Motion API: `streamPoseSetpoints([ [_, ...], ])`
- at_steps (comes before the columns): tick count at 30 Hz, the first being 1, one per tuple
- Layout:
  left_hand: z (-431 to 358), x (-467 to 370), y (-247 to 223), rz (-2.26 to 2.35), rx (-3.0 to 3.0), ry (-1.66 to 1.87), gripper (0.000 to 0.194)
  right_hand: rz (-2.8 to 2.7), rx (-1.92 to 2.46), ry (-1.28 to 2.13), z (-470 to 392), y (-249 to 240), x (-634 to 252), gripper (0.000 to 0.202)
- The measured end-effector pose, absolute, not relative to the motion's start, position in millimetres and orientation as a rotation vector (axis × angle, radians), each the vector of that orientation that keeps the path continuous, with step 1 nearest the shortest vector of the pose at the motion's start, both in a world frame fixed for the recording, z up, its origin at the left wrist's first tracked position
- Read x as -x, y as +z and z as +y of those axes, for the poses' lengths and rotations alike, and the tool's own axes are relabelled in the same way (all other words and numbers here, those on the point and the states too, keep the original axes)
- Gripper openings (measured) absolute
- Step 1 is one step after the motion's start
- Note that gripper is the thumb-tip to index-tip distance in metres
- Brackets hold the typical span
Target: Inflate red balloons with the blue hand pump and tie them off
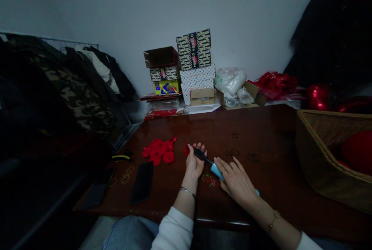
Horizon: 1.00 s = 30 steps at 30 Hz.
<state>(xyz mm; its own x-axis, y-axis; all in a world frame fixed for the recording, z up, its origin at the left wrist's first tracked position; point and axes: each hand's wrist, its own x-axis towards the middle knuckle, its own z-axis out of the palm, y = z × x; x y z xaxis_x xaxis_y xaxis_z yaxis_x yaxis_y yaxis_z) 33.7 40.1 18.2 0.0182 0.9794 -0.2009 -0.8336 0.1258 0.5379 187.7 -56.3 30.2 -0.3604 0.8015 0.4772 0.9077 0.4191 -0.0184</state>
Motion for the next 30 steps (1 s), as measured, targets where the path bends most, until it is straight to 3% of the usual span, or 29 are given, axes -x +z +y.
streamPoseSetpoints([
  [23, 37.8, -31.5, 35.8, 0.533, -0.249, 1.452, 0.033, -2.22, 1.518, -0.354, -70.7, 26.5, -159.0, 0.059],
  [30, 35.1, -22.4, 51.3, 0.632, -0.291, 1.479, 0.036, -2.201, 1.584, -0.549, -73.2, 24.7, -138.3, 0.067],
])
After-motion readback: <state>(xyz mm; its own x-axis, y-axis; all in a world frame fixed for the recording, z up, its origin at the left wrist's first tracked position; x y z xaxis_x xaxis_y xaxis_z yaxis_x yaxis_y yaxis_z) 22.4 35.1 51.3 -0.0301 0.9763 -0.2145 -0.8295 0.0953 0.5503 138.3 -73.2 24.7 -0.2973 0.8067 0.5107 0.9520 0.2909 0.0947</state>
